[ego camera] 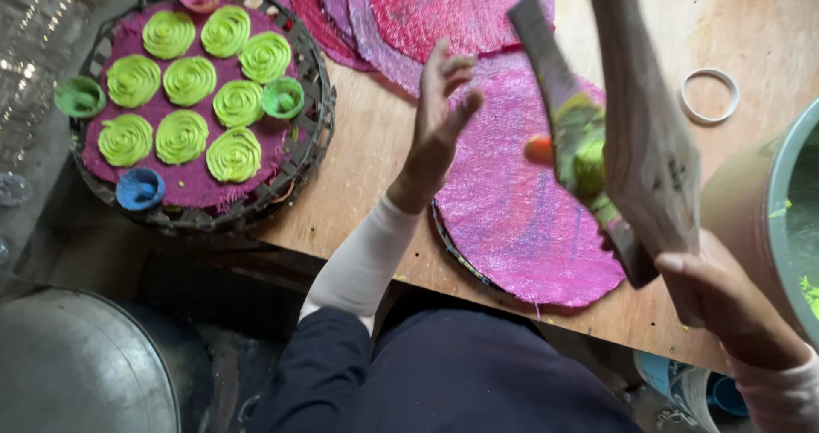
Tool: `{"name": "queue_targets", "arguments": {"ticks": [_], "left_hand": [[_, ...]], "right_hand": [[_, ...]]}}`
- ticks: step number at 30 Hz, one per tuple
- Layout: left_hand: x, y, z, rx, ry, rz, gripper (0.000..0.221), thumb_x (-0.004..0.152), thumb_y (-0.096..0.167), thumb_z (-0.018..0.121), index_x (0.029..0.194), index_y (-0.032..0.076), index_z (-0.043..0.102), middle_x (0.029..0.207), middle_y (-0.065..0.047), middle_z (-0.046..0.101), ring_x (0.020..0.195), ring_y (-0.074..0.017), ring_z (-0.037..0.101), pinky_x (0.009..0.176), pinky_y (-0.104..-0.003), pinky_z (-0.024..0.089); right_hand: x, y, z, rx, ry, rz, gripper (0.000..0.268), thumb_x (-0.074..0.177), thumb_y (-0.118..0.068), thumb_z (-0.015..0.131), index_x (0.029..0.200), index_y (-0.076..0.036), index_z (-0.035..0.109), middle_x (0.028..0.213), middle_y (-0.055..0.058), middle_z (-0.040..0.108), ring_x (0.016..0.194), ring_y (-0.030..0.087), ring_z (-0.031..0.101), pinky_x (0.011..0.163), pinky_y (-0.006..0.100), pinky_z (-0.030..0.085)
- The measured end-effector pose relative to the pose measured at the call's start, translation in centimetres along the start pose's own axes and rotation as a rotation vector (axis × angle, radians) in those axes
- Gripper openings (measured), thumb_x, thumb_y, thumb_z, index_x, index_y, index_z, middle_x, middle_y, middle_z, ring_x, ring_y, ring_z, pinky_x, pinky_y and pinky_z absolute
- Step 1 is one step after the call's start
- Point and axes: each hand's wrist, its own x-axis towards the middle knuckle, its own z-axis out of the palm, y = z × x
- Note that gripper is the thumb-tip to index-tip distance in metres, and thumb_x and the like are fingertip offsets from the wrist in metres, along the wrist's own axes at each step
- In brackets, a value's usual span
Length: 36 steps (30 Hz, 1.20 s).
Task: The person uses a wooden manual extruder to pipe green paste into rose shapes on pink circular mats. They repeatedly refill the extruder from a large green bowl and continue piping until the mat is filled with decorative swirls.
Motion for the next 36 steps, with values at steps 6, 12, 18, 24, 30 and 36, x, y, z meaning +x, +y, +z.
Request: {"name": "queue_targets", "arguments": {"ticks": [6,12,18,24,30,36], "left_hand": [[3.1,1.2,1.8,-1.081,-0.334,-0.154,0.102,0.101,0.075,0.046,0.168,0.006,0.011,0.148,-0.011,0.052,0.148,-0.0297,0.04,0.129,-0.046,0.025],[1.9,-1.6,1.1,-1.421,-0.742,-0.082,0.105,0.092,0.079,0.047,0.163,0.008,0.018,0.15,-0.007,0.058,0.147,-0.0308,0.046,0.127,-0.05,0.035],[0.8,-5.8,-0.2,-1.472,-0.582,-0.21,0.087,0.098,0.055,0.063,0.161,0.004,0.03,0.134,-0.007,0.064,0.137,-0.0328,0.051,0.121,-0.046,0.041],[-0.2,-8.1,-1.7,-1.524,-0.589,-0.15,0.059,0.103,0.044,0.056,0.152,0.012,0.049,0.12,-0.007,0.069,0.127,-0.0297,0.058,0.112,-0.052,0.048],[-1.8,-8.5,-1.1,-1.512,-0.381,-0.273,0.052,0.105,0.037,0.058,0.149,0.01,0.049,0.106,-0.008,0.071,0.114,-0.0275,0.06,0.106,-0.05,0.053],[-0.5,-7.1,-0.1,-1.508,-0.371,-0.239,0.054,0.099,0.036,0.066,0.144,0.011,0.05,0.099,-0.006,0.074,0.104,-0.0268,0.067,0.091,-0.046,0.059]], "right_hand": [[0.9,4.7,-3.3,-0.162,-0.289,0.183,0.075,0.081,-0.048,0.064,0.133,0.005,0.059,0.107,0.018,0.067,0.098,0.024,0.061,0.088,0.038,0.046],[4.8,9.1,-6.3,0.085,-0.449,0.411,0.076,0.089,-0.055,0.054,0.136,0.004,0.057,0.121,0.015,0.066,0.103,0.026,0.061,0.091,0.047,0.049],[6.7,11.2,-8.4,-0.154,-0.378,0.477,0.077,0.093,-0.057,0.047,0.139,0.004,0.057,0.127,0.013,0.067,0.112,0.022,0.059,0.099,0.038,0.045],[8.5,12.2,-7.0,-0.571,-0.386,0.388,0.069,0.098,-0.057,0.045,0.139,-0.002,0.054,0.119,0.014,0.068,0.106,0.023,0.057,0.091,0.037,0.048],[6.5,8.1,-4.3,-0.414,-0.353,0.445,0.071,0.089,-0.059,0.046,0.133,-0.004,0.056,0.114,0.007,0.068,0.101,0.018,0.059,0.088,0.031,0.047],[6.5,1.6,-1.7,-0.477,-0.322,0.478,0.064,0.085,-0.057,0.054,0.111,-0.001,0.066,0.085,0.011,0.068,0.073,0.022,0.059,0.065,0.038,0.05]]}}
